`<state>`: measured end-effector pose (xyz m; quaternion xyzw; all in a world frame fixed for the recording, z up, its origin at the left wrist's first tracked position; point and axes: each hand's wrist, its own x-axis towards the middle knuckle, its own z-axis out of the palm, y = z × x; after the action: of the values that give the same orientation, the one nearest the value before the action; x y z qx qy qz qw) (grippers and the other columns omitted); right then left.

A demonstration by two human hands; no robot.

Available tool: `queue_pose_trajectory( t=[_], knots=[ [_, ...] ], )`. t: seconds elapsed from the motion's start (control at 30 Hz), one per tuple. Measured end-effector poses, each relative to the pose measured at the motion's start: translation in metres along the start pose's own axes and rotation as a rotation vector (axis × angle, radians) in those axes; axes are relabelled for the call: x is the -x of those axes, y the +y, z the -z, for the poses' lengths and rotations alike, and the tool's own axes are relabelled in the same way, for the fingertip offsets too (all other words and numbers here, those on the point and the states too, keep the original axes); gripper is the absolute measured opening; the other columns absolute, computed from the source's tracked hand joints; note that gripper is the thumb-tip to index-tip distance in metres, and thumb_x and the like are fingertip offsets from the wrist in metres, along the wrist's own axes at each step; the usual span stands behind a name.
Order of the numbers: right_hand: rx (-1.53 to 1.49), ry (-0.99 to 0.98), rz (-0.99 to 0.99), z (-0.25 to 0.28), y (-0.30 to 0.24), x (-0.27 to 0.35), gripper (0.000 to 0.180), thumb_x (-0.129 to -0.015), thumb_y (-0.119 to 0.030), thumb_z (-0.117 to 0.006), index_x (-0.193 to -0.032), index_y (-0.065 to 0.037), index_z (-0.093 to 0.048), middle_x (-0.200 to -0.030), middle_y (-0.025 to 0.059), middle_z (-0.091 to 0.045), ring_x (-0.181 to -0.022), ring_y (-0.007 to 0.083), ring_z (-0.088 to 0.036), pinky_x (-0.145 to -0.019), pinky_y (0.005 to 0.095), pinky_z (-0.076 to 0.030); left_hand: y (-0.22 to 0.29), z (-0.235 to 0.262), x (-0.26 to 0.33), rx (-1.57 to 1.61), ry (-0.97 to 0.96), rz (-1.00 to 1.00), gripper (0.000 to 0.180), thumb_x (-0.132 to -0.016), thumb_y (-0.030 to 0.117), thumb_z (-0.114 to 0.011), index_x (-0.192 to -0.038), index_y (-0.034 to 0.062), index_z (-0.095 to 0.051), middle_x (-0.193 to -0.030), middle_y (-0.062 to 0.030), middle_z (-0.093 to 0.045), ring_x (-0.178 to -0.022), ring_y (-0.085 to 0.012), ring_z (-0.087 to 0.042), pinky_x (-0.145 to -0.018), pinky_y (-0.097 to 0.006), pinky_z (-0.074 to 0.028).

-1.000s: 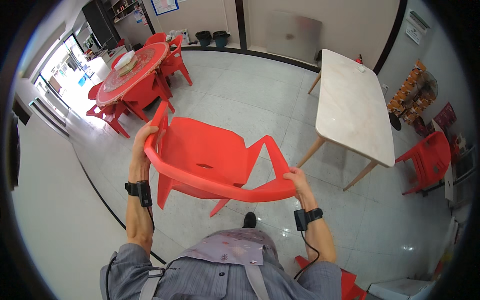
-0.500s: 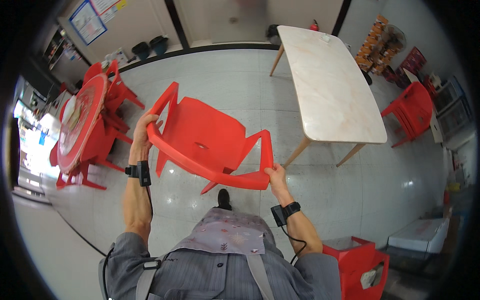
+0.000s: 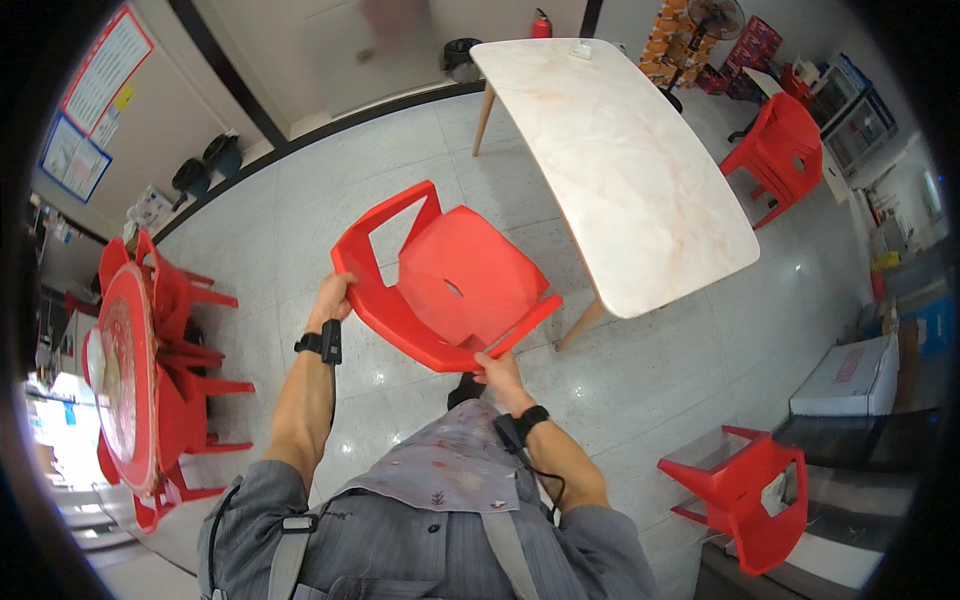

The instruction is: The person repeatedly picks up red plastic chairs from a stack and places them around a round table with a red tablecloth. The person then moves to a white rectangular table and arranges chairs around it. The person also moves a small stool with a floral cushion.

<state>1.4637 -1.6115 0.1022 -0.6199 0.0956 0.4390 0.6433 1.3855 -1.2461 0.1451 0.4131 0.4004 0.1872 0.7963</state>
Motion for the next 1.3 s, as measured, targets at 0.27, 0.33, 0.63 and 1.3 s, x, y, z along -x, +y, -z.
queue_pose_trajectory(
  t=[0.27,0.33,0.63,1.3],
  knots=[
    [-0.151,0.007,-0.267,-0.038,0.015,-0.074,0.024,-0.091,-0.014,-0.059,-0.106,0.004,-0.052,-0.085,0.0144,-0.062,-0.065,0.0228,-0.065,-0.054,0.0331,-0.056,-0.045,-0.011,-0.018,-0.035,-0.083,0.360,0.025,-0.088,0.001,-0.052,-0.113,0.0026,-0.055,-0.109,-0.0115,-0.062,-0.099,-0.0276,-0.061,-0.086,-0.052,-0.052],
    [-0.193,0.003,-0.257,-0.032,0.013,-0.093,0.024,-0.093,-0.015,-0.058,-0.104,0.005,-0.052,-0.084,0.0166,-0.062,-0.067,0.0244,-0.066,-0.056,0.0345,-0.057,-0.054,-0.023,-0.035,-0.078,-0.134,0.388,0.023,-0.090,0.004,-0.053,-0.113,0.0031,-0.055,-0.109,-0.0111,-0.062,-0.098,-0.0268,-0.062,-0.085,-0.051,-0.053],
    [-0.170,0.137,-0.128,0.032,0.038,-0.146,0.020,-0.095,-0.012,-0.053,-0.106,0.005,-0.054,-0.086,0.0144,-0.064,-0.069,0.0232,-0.066,-0.058,0.0340,-0.058,-0.128,-0.092,-0.072,-0.302,-0.376,0.369,0.037,-0.095,0.022,-0.052,-0.125,0.0009,-0.047,-0.103,-0.0155,-0.065,-0.079,-0.0266,-0.069,-0.066,-0.040,-0.060],
    [-0.101,0.363,0.049,0.037,0.026,-0.121,0.057,-0.085,-0.016,-0.065,-0.128,0.008,-0.039,-0.099,0.0149,-0.059,-0.085,0.0227,-0.063,-0.067,0.0363,-0.057,-0.138,-0.153,-0.123,-0.287,-0.544,0.351,0.038,-0.095,0.029,-0.057,-0.122,0.0015,-0.050,-0.107,-0.0156,-0.065,-0.082,-0.0278,-0.069,-0.065,-0.038,-0.061]
  ],
)
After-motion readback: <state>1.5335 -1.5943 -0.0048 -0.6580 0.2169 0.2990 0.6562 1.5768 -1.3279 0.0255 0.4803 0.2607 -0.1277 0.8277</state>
